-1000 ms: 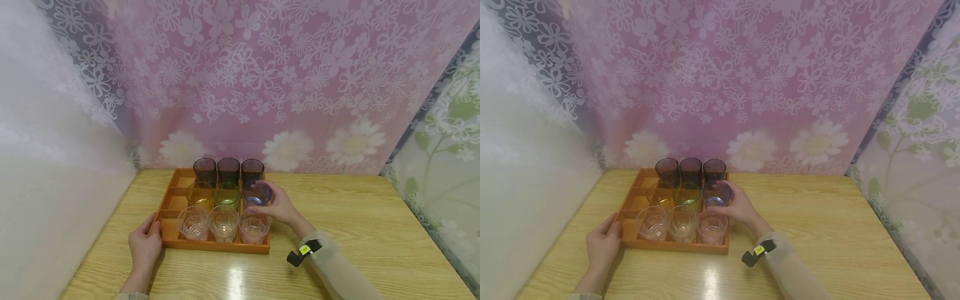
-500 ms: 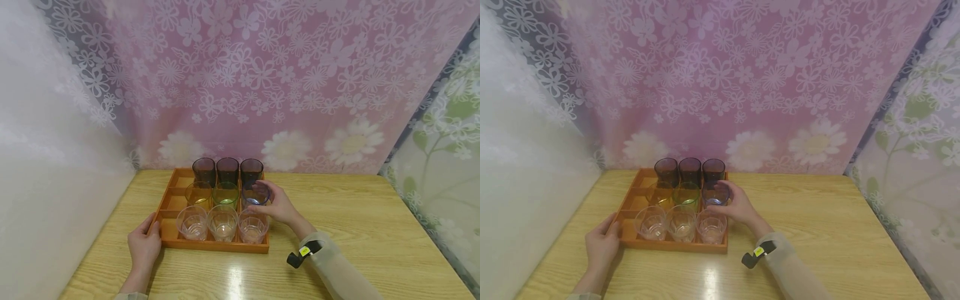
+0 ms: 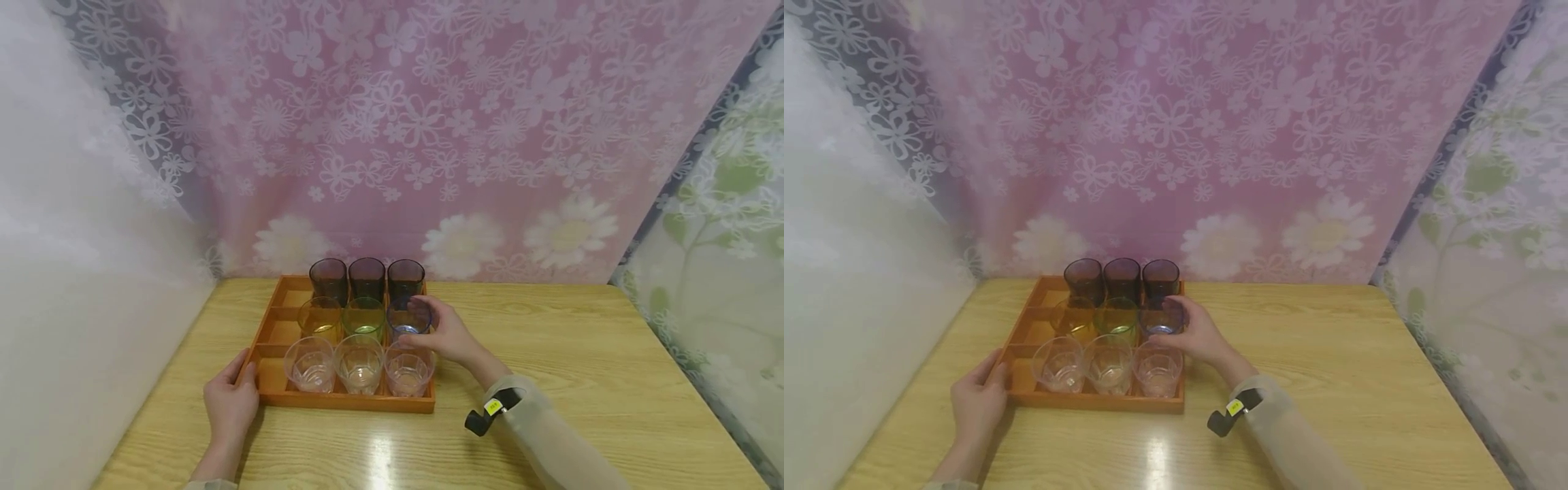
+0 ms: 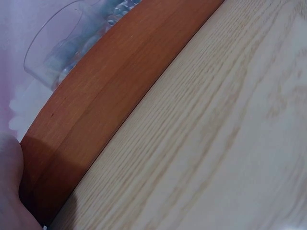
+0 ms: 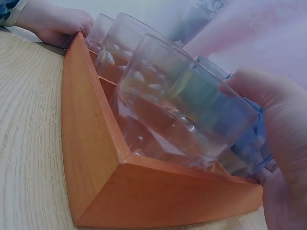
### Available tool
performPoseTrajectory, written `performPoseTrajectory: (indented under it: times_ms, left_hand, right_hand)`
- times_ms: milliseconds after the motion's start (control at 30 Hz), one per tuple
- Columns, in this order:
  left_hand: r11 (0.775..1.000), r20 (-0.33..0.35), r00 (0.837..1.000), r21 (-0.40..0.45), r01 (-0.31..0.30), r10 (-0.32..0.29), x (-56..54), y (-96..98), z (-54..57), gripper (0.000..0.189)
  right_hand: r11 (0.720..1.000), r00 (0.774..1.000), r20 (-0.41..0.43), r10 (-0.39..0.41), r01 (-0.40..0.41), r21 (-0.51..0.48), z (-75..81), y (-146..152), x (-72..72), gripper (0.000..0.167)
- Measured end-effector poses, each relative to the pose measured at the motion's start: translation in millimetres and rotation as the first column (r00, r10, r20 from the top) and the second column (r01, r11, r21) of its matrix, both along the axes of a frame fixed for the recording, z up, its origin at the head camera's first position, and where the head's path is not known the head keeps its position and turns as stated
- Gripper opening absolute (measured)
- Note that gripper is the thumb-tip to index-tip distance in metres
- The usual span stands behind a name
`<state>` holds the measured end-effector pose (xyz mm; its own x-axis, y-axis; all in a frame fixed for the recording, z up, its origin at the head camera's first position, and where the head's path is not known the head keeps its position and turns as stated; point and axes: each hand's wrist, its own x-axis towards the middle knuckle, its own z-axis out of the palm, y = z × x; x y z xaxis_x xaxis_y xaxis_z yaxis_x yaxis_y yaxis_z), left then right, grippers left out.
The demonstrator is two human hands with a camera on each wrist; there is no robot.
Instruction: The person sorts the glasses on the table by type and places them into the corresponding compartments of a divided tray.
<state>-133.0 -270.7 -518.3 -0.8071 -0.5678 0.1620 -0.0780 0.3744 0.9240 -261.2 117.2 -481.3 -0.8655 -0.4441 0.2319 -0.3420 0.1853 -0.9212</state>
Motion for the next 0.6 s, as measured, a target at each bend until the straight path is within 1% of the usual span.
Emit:
performPoseTrajectory:
  times_ms: [167, 300, 433, 600]
  left_hand:
    - [1.000, -0.006, 1.000, -0.001, 0.012, -0.012, 0.5, 0.4, 1.0, 0.037]
    - [1.000, -0.007, 1.000, 0.000, 0.015, -0.015, 0.3, 0.8, 0.6, 0.037]
    - [1.000, -0.010, 1.000, -0.007, 0.007, -0.007, 0.4, -0.1, -0.2, 0.037]
    - [1.000, -0.013, 1.000, -0.004, 0.015, -0.015, 0.6, -1.3, 0.1, 0.037]
  right_hand:
    - [1.000, 0.999, 0.036, -0.009, 0.009, -0.007, 3.2, 2, 4.1, 0.083]
    - [1.000, 0.998, 0.059, -0.025, 0.024, 0.020, 7.5, 4, 7.8, 0.085]
    - [0.998, 0.997, 0.070, -0.026, 0.022, 0.050, 10.2, 5, 9.1, 0.086]
    - [0.998, 0.997, 0.079, -0.024, 0.019, 0.059, 14.4, 4, 11.3, 0.089]
